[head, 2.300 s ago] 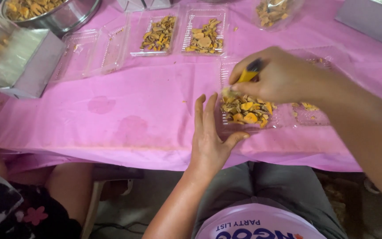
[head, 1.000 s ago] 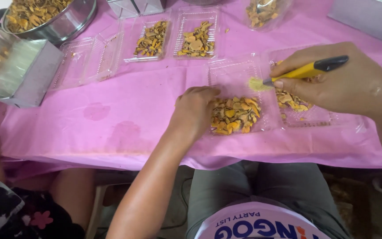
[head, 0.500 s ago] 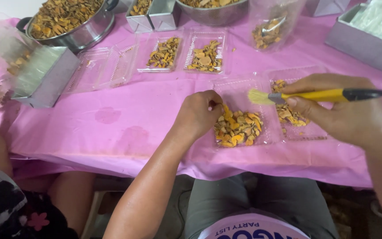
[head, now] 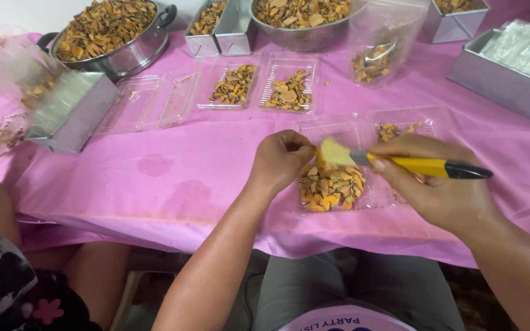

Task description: The person sorts dried tea leaves from plastic trays into small clear plastic bags by hand and then uses a brush to clean off small pieces from the remaining sorted leaves on the trays.

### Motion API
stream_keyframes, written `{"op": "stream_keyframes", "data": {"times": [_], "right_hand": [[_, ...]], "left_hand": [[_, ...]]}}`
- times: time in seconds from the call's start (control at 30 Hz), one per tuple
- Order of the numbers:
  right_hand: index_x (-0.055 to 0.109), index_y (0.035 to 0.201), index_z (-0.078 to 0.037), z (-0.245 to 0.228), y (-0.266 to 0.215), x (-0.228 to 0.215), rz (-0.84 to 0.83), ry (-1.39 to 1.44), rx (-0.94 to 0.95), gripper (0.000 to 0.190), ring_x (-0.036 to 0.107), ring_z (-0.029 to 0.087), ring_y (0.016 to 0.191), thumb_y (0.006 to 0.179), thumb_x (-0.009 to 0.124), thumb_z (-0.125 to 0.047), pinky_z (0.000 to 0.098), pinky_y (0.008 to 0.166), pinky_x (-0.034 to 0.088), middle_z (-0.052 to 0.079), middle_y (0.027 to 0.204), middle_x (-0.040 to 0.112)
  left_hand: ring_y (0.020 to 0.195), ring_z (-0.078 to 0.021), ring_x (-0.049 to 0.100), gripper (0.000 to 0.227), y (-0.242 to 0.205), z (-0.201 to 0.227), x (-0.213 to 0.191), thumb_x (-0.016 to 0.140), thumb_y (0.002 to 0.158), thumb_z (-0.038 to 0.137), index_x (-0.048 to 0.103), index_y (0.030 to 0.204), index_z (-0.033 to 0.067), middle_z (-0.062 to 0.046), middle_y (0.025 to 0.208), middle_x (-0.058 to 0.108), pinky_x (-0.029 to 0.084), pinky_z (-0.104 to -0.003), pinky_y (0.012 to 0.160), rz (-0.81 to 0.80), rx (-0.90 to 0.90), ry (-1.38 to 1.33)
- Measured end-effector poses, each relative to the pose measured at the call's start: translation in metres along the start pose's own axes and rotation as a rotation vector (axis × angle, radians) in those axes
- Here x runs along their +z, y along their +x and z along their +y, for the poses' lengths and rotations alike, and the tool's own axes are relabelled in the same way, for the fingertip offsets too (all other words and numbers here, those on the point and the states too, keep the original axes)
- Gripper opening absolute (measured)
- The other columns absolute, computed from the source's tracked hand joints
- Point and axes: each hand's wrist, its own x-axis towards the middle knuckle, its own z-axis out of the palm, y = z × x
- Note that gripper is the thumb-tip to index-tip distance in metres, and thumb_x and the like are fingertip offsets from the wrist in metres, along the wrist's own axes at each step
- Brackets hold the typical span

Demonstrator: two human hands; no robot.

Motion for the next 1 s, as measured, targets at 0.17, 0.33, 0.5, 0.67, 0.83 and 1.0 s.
{"op": "stream_keyframes", "data": {"times": [0.17, 0.33, 0.5, 0.67, 0.83, 1.0], "right_hand": [[0.079, 0.1, -0.006, -0.004, 0.004, 0.004, 0.0, -0.049, -0.028, 0.01, 0.072, 0.012, 0.083, 0.09, 0.077, -0.01, 0.0257, 0.078, 0.056, 0.003, 0.093, 0.078], [0.078, 0.104, -0.008, 0.018, 0.004, -0.008, -0.055, -0.199, 0.285, 0.014, 0.078, 0.019, 0.071, 0.095, 0.073, -0.016, 0.0289, 0.051, 0.062, 0.008, 0.092, 0.078], [0.075, 0.104, -0.003, 0.021, 0.017, 0.0, 0.038, 0.238, 0.496, 0.01, 0.076, 0.019, 0.072, 0.099, 0.07, -0.009, 0.0232, 0.055, 0.045, 0.015, 0.078, 0.075], [0.073, 0.108, -0.003, 0.028, 0.012, -0.023, 0.118, 0.11, 0.505, 0.009, 0.065, 0.019, 0.068, 0.102, 0.069, -0.008, 0.0289, 0.06, 0.046, 0.013, 0.083, 0.073], [0.07, 0.107, 0.006, 0.037, 0.007, -0.032, 0.185, 0.176, 0.426, 0.008, 0.073, 0.026, 0.075, 0.103, 0.067, 0.0, 0.034, 0.07, 0.061, 0.019, 0.086, 0.07], [0.071, 0.11, 0.007, 0.039, -0.002, -0.038, 0.201, 0.129, 0.388, 0.01, 0.072, 0.026, 0.078, 0.103, 0.068, 0.0, 0.0303, 0.077, 0.062, 0.019, 0.097, 0.072]], "left_hand": [[0.063, -0.0087, 0.06, 0.007, -0.014, 0.017, 0.002, 0.066, 0.082, 0.01, 0.072, 0.079, 0.0104, -0.001, 0.068, 0.071, 0.05, -0.025, 0.061, -0.017, -0.001, -0.046], [0.064, -0.0083, 0.06, 0.009, -0.012, 0.007, -0.002, 0.067, 0.086, 0.007, 0.071, 0.08, 0.0119, 0.001, 0.07, 0.069, 0.052, -0.024, 0.062, -0.036, 0.05, -0.031], [0.067, -0.0078, 0.064, 0.004, -0.007, 0.005, 0.004, 0.069, 0.086, 0.01, 0.071, 0.084, 0.0127, 0.003, 0.073, 0.071, 0.053, -0.024, 0.063, -0.028, 0.196, -0.017], [0.066, -0.0088, 0.061, 0.015, 0.028, 0.019, -0.002, 0.064, 0.089, 0.002, 0.07, 0.08, 0.011, -0.001, 0.073, 0.074, 0.049, -0.025, 0.066, -0.071, 0.187, 0.022], [0.065, -0.0105, 0.061, 0.025, 0.111, -0.012, 0.026, 0.058, 0.086, -0.001, 0.08, 0.079, 0.0113, -0.001, 0.082, 0.075, 0.047, -0.026, 0.056, -0.033, 0.268, 0.32], [0.089, -0.0253, 0.075, 0.035, 0.105, 0.011, 0.039, 0.06, 0.086, -0.015, 0.073, 0.11, 0.0076, -0.01, 0.102, 0.075, 0.061, -0.035, 0.076, -0.241, 0.0, 0.974]]}}
